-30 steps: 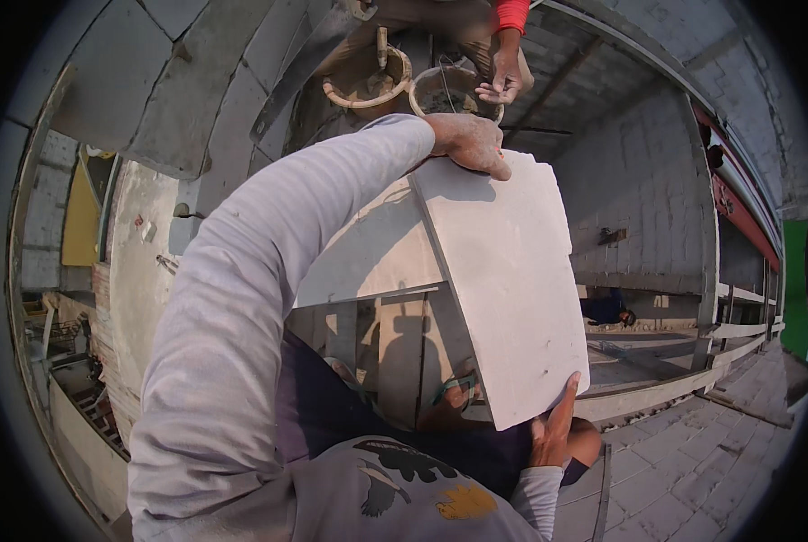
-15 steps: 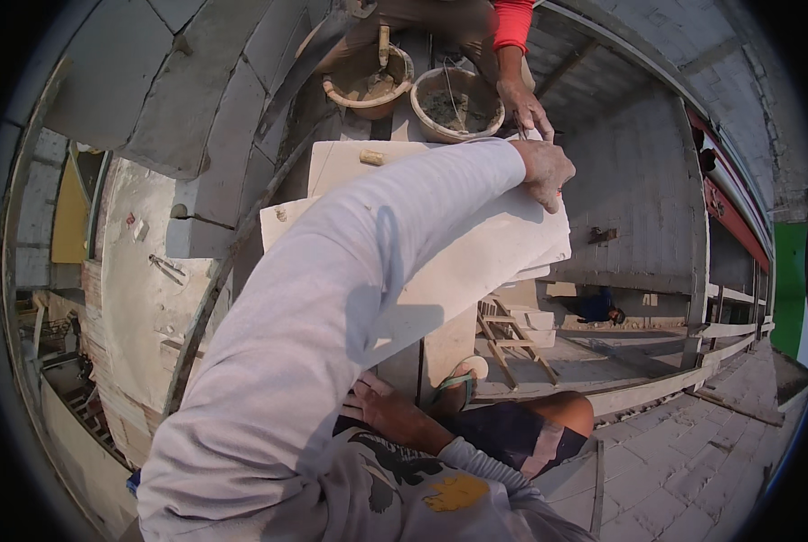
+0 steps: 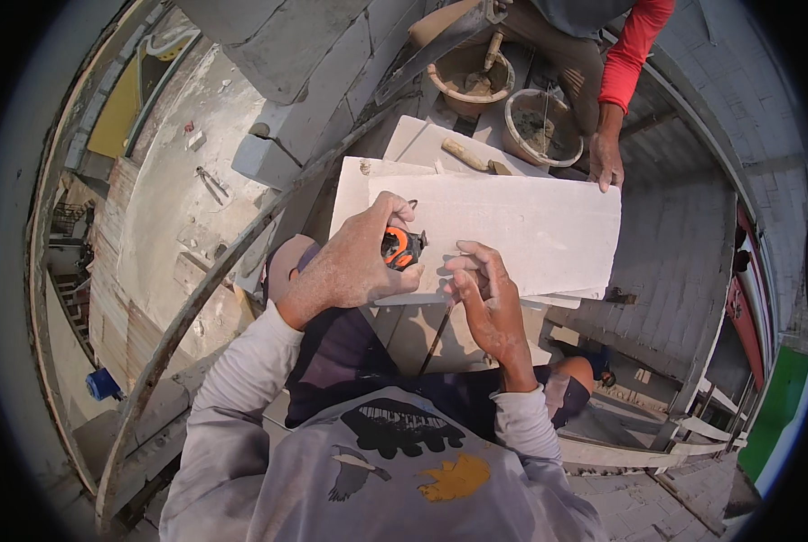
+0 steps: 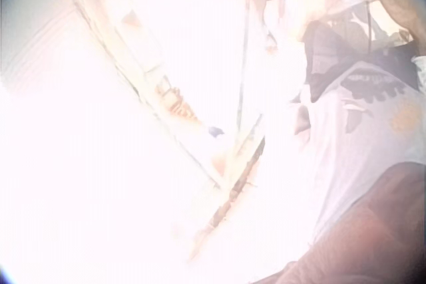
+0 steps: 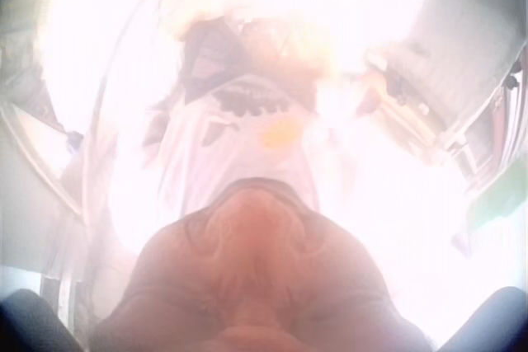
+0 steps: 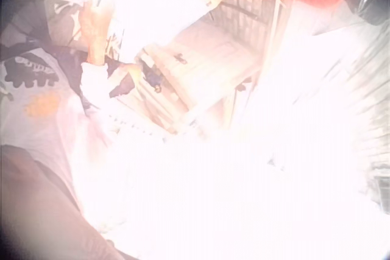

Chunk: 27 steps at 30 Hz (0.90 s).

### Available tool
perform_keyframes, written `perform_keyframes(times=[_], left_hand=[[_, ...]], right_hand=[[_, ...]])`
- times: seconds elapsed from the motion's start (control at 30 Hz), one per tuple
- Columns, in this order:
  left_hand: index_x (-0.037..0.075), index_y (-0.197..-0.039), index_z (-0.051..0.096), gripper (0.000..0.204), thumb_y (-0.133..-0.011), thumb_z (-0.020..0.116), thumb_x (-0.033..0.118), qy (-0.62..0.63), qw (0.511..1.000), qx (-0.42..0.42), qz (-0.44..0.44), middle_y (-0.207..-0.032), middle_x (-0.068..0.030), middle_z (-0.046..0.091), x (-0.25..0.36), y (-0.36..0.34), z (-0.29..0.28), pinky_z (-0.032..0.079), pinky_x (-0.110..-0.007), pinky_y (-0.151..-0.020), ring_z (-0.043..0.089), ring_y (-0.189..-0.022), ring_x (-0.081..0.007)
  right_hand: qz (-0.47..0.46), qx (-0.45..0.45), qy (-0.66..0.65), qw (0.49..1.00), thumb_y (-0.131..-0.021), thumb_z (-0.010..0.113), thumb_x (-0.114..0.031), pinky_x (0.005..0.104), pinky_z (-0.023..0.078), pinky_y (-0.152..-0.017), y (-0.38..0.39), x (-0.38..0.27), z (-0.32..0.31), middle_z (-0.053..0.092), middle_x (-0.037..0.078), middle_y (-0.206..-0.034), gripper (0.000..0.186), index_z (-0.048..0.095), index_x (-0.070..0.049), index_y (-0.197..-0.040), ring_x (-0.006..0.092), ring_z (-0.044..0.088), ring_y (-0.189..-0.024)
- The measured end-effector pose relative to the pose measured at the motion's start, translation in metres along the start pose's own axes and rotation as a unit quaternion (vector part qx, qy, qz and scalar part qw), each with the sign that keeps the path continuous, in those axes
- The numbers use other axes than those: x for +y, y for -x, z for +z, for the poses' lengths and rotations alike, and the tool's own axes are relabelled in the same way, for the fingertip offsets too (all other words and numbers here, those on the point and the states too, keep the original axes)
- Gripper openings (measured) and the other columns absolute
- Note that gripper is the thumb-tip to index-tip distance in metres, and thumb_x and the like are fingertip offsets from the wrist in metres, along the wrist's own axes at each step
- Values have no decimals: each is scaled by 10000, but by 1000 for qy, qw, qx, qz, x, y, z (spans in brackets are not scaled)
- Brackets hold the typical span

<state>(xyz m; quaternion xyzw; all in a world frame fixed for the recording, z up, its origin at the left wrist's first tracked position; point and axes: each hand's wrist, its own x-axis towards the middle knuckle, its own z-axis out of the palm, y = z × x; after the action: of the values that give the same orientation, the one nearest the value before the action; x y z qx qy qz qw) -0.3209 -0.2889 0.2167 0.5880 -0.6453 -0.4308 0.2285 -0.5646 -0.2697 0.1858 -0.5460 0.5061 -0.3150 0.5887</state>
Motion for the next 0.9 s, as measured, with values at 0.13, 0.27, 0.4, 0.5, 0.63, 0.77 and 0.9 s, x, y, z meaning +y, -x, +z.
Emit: perform_keyframes(times=[0.13, 0.27, 0.4, 0.5, 0.63, 0.77, 0.9], left_hand=[[-17, -1351, 419, 852, -767, 903, 372, -6, 1000, -11, -28, -1071, -274, 675, -1, 2, -19, 544, -450, -970, 711, -1024, -420], [72, -1317, 553, 618, -860, 830, 384, -67, 997, -34, 0, -1028, -228, 718, -40, -4, -33, 551, -460, -907, 727, -952, -394], [61, -1201, 754, 438, -898, 706, 373, -188, 976, -77, -77, -1055, -205, 765, -98, -28, -79, 538, -471, -921, 721, -1005, -384], [59, -1156, 793, 406, -935, 648, 367, -194, 974, -85, -77, -1072, -185, 782, -112, -49, -85, 533, -441, -928, 723, -1018, -352], [61, -1120, 791, 366, -955, 617, 338, -194, 962, -180, -69, -1060, -144, 790, -118, -76, -83, 527, -419, -887, 720, -979, -293], [97, -1017, 772, 279, -949, 615, 318, -197, 946, -249, -60, -940, -77, 746, -109, -88, -92, 534, -386, -805, 715, -905, -221], [122, -1099, 772, 272, -966, 585, 267, -112, 945, -289, -107, -946, -37, 753, -91, -92, -92, 541, -361, -703, 706, -792, -173]], right_hand=[[14, -136, -33, 990, -1082, 659, -157, 274, 561, -794, -50, -13, 27, 733, 96, -1060, 335, 600, 16, -1362, 112, 660, -878], [70, -141, -129, 979, -1050, 709, -171, 262, 522, -711, -74, 19, 35, 699, 42, -944, 289, 631, -9, -1276, 107, 608, -764], [84, 19, -57, 995, -1039, 719, -199, 271, 492, -674, -110, 32, -12, 689, 41, -828, 258, 597, -18, -1178, 102, 611, -734], [11, 104, 51, 993, -1021, 775, -225, 264, 497, -644, -120, 14, -8, 668, 40, -809, 261, 621, -27, -1092, 99, 593, -709], [-71, 159, 232, 957, -1003, 787, -225, 360, 570, -749, -124, 24, -15, 747, 147, -898, 285, 634, -5, -1100, 243, 723, -795], [-119, 147, 292, 938, -998, 796, -224, 404, 591, -798, -117, 22, -12, 771, 191, -977, 305, 656, -13, -1167, 290, 765, -866], [-181, 127, 310, 925, -1013, 761, -177, 447, 591, -810, -120, 38, -25, 772, 209, -1019, 237, 672, -31, -1178, 371, 770, -923]])
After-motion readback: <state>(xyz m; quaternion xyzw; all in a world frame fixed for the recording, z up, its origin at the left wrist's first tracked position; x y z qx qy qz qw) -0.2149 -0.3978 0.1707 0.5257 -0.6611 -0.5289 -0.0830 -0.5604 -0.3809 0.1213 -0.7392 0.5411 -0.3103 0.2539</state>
